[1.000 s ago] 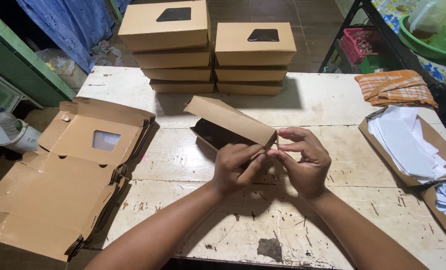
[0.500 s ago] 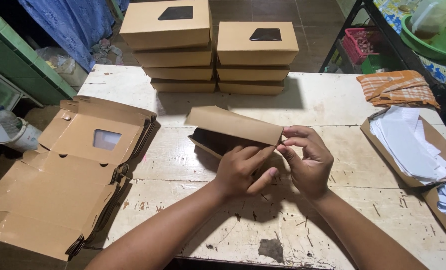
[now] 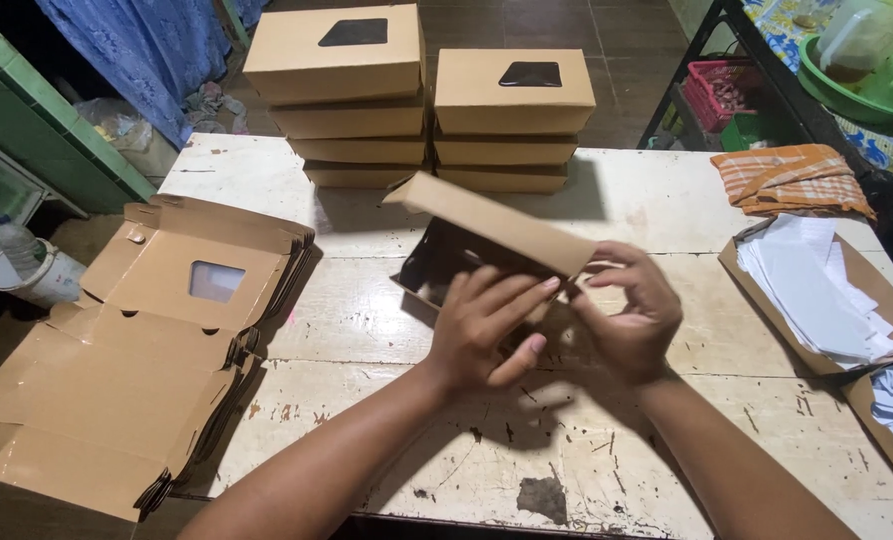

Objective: Assembling a cardboard food box by folding along pre-scored lines and tucking in tabs, then adding a paper liner.

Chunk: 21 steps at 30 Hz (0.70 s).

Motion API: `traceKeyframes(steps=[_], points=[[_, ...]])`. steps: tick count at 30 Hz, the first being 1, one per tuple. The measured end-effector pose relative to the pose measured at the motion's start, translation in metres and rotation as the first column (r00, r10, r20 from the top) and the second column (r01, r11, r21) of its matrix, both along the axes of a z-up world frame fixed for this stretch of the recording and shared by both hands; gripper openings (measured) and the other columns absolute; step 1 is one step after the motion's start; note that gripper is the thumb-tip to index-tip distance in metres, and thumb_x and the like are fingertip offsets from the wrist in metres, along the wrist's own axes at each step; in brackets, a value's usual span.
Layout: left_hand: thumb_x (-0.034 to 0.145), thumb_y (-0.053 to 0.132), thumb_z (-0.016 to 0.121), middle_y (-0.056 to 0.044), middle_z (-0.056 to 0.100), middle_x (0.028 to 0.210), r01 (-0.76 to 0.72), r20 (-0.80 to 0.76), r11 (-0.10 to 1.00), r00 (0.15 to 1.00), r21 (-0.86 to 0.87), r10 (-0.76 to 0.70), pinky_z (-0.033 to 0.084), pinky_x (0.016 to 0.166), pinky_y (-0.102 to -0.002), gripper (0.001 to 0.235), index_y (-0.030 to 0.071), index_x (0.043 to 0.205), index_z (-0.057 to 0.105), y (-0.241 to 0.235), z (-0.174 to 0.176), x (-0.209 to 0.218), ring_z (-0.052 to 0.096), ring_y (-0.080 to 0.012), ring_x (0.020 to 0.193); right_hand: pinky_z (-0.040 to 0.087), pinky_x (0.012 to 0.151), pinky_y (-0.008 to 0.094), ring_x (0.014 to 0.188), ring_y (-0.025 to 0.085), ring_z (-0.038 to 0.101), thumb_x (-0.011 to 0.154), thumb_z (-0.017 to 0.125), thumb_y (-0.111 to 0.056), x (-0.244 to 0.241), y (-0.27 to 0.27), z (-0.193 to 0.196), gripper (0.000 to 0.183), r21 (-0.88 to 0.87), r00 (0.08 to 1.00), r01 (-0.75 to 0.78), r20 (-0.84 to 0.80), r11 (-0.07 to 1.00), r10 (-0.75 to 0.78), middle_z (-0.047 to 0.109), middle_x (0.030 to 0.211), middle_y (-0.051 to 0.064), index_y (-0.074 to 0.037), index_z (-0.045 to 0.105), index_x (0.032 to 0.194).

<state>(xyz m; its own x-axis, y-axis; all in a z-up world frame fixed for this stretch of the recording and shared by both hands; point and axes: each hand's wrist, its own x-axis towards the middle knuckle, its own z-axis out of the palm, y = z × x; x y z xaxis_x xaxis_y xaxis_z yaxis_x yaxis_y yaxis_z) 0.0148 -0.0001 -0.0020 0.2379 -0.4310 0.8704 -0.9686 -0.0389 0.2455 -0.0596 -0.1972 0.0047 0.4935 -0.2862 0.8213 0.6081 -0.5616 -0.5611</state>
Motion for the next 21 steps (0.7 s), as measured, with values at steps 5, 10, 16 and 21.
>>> traceKeyframes(steps=[5,10,16,21], points=[[0.085,0.031,0.068,-0.004,0.058,0.117,-0.183,-0.063,0.925,0.983,-0.332,0.172,0.040,0.104,-0.045,0.034,0.021,0.117,0.068,-0.003,-0.018,0.030,0.050,-0.0308,0.115,0.059,0.086,0.045,0.104,0.035,0.065,0.087,0.086,-0.011,0.005,-0.035,-0.005,0.035,0.099,0.992,0.103,0.061,0.990,-0.109,0.062,0.113,0.031,0.007,0.058,0.096],[0.089,0.015,0.069,-0.012,0.048,0.127,-0.307,-0.289,0.882,0.935,-0.358,0.208,0.042,0.110,-0.040,0.046,0.011,0.128,0.045,0.008,0.015,0.027,0.049,-0.0286,0.123,0.065,0.073,0.041,0.105,0.042,0.074,0.086,0.062,0.003,0.006,-0.056,0.000,0.015,0.110,0.892,0.437,0.076,0.893,-0.446,0.070,0.108,0.032,0.006,0.058,0.100],[0.093,0.012,0.066,-0.013,0.059,0.128,-0.216,-0.292,0.920,0.949,-0.325,0.120,0.047,0.112,-0.042,0.038,0.010,0.128,0.050,0.004,0.001,0.042,0.057,-0.0290,0.123,0.054,0.082,0.033,0.090,0.024,0.063,0.101,0.065,0.005,0.009,-0.072,-0.011,0.009,0.160,0.905,0.416,0.025,0.895,-0.425,0.064,0.101,0.018,0.006,0.060,0.109],[0.088,-0.011,0.066,-0.016,0.062,0.123,0.058,-0.236,0.938,0.961,-0.342,-0.145,0.055,0.107,-0.043,0.039,0.007,0.120,0.057,0.010,0.002,0.036,0.062,-0.0317,0.118,0.060,0.089,0.035,0.100,0.029,0.068,0.092,0.053,0.013,0.007,-0.052,0.007,0.028,0.081,0.928,0.364,-0.120,0.928,-0.353,0.067,0.109,0.022,0.010,0.063,0.118]])
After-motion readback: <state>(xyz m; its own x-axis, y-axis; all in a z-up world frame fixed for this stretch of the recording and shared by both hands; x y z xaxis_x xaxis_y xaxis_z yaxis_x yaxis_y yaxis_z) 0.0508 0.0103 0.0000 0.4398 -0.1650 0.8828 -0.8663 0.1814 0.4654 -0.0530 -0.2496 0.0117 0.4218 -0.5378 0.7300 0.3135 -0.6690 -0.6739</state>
